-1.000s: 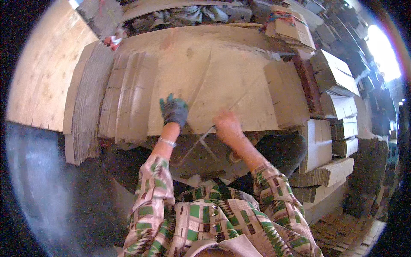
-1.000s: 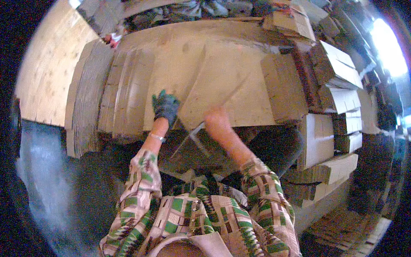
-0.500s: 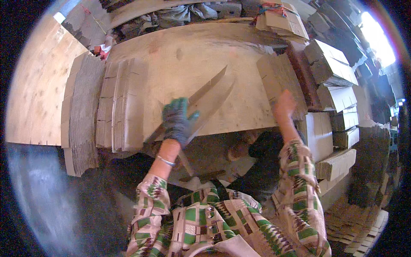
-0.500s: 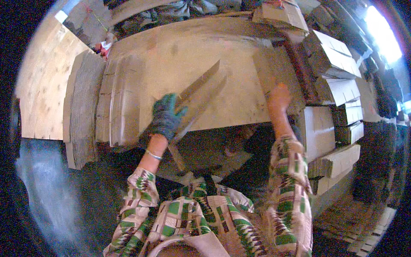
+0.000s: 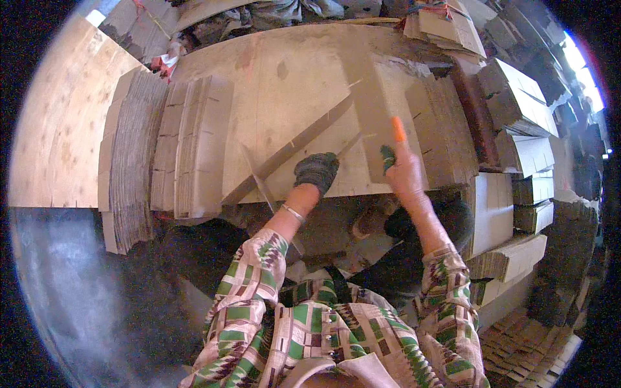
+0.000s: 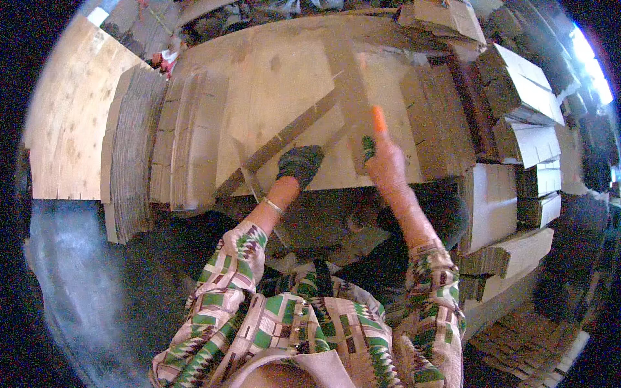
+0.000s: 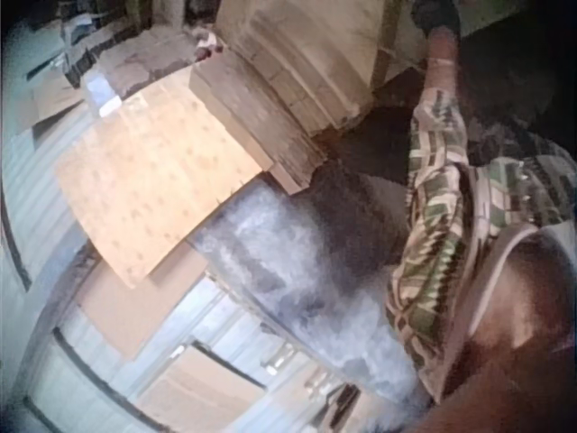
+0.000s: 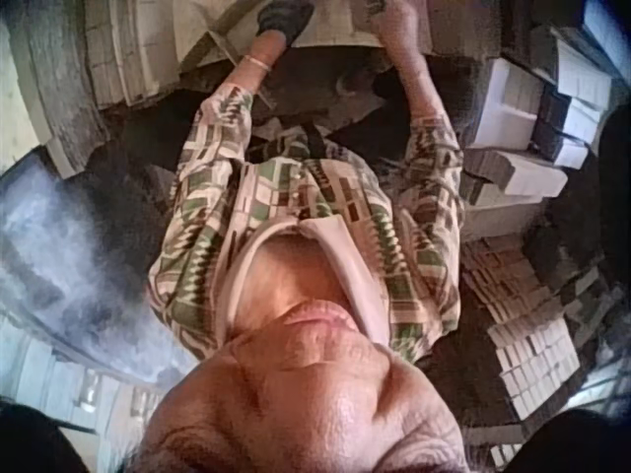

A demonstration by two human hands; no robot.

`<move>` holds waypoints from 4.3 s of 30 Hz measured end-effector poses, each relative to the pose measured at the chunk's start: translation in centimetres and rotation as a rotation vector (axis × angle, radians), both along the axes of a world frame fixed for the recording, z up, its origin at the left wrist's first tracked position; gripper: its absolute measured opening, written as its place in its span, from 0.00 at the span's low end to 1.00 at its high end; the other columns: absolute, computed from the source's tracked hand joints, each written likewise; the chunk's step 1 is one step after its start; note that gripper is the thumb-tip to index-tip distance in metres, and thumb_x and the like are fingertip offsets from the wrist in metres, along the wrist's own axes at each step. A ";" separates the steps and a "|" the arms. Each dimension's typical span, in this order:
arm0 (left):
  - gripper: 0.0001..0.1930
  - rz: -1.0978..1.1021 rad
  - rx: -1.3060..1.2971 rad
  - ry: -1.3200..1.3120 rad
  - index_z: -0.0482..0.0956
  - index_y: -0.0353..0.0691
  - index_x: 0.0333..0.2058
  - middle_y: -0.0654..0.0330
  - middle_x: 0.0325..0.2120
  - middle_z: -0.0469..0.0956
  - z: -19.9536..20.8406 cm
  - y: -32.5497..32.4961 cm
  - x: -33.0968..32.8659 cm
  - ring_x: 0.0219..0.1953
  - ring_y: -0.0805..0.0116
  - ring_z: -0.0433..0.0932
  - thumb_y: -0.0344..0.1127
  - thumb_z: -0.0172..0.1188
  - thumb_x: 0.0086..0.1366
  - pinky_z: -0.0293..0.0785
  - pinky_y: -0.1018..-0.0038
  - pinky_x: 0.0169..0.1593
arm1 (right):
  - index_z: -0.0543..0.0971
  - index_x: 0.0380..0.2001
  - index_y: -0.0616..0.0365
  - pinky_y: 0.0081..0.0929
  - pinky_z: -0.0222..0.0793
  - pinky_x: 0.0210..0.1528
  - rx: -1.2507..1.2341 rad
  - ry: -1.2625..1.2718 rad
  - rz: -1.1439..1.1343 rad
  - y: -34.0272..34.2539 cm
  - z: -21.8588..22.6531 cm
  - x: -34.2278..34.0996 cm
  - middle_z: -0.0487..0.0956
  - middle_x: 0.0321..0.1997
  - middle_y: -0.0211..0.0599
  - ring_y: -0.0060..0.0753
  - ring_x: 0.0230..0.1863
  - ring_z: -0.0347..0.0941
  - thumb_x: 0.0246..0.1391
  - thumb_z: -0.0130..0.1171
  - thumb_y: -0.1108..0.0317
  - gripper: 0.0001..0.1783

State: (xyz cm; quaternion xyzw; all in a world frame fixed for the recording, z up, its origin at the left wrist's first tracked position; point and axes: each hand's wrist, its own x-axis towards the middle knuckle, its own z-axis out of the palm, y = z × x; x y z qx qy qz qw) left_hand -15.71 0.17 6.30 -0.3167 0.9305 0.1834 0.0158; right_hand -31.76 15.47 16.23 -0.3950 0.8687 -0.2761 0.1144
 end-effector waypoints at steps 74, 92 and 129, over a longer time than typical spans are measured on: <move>0.15 0.126 0.031 -0.074 0.85 0.47 0.40 0.48 0.37 0.84 1.7 2.8 9.3 0.40 0.46 0.85 0.44 0.50 0.67 0.79 0.52 0.46 | 0.70 0.67 0.49 0.44 0.79 0.43 -0.309 0.398 -0.247 4.6 -1.6 -9.0 0.84 0.45 0.55 0.55 0.41 0.83 0.47 0.55 0.82 0.40; 0.19 0.102 0.079 -0.085 0.85 0.46 0.44 0.50 0.43 0.85 0.5 1.9 8.9 0.46 0.49 0.84 0.48 0.48 0.71 0.80 0.53 0.48 | 0.53 0.75 0.47 0.50 0.78 0.34 -0.128 0.163 0.470 -2.2 -5.0 10.6 0.83 0.41 0.53 0.60 0.36 0.81 0.37 0.59 0.85 0.58; 0.39 0.781 -0.445 0.141 0.74 0.41 0.59 0.43 0.58 0.75 0.6 -8.4 15.0 0.64 0.45 0.69 0.69 0.55 0.63 0.59 0.46 0.67 | 0.61 0.72 0.45 0.47 0.75 0.51 -0.045 0.023 0.102 -1.7 -4.6 5.9 0.81 0.54 0.52 0.57 0.53 0.78 0.48 0.57 0.82 0.46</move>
